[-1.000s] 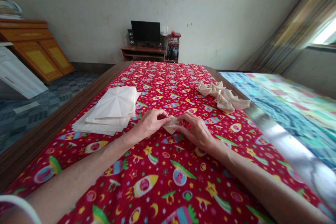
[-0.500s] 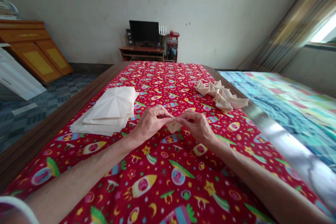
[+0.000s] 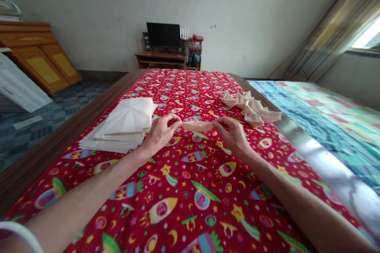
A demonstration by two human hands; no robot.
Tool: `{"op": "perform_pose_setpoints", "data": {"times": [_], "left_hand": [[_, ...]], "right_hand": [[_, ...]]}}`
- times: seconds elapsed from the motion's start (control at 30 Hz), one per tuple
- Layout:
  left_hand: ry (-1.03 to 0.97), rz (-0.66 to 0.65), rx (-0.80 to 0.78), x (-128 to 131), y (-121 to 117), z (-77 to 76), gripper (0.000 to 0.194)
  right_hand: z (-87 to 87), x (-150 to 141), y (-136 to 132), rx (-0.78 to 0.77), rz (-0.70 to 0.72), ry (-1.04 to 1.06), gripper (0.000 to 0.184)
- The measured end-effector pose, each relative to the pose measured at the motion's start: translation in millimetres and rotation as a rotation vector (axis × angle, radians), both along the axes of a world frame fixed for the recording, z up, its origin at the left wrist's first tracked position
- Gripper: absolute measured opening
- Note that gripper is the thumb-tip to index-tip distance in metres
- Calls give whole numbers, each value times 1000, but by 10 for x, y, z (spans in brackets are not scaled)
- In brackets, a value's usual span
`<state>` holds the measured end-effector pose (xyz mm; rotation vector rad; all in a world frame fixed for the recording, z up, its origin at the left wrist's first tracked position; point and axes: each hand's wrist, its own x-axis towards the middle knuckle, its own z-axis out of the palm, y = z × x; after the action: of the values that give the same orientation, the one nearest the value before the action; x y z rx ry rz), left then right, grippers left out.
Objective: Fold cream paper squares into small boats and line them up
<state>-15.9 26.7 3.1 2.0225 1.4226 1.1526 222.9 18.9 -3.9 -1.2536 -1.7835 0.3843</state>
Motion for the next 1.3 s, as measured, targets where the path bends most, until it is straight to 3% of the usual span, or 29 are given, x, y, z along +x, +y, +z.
{"op": "perform_pose_setpoints", "data": {"times": [0.27, 0.37, 0.5, 0.57, 0.67, 0.77, 0.87, 1.03, 1.13, 1.2, 1.3], "left_hand": [[391, 17, 78, 5, 34, -185, 7], [479, 12, 98, 1, 30, -241, 8], [534, 28, 168, 23, -21, -200, 6], [562, -32, 270, 53, -71, -155, 20], [650, -234, 388, 116, -167, -109, 41], [740, -382, 381, 173, -258, -121, 51], [783, -395, 302, 195, -319, -170, 60], [807, -388, 214, 184, -348, -226, 65], [823, -392, 175, 184, -360, -207, 67], [845, -393, 146, 183, -372, -183, 69], [876, -398, 141, 164, -386, -153, 70]], "right_hand": [[-52, -10, 38, -210, -30, -246, 21], [-66, -23, 45, -219, -74, -379, 21], [-79, -38, 46, -201, -135, -491, 19], [-88, -46, 46, -191, -147, -522, 19], [-109, -60, 43, -166, -172, -559, 19], [-135, -73, 30, -139, -206, -574, 18], [-158, -74, 9, -124, -227, -559, 17], [-155, -73, -61, 98, -136, -543, 14], [-116, -118, -165, 236, -4, -638, 21], [-92, -162, -256, 262, 109, -725, 28], [-77, -203, -368, 239, 166, -809, 35]]}}
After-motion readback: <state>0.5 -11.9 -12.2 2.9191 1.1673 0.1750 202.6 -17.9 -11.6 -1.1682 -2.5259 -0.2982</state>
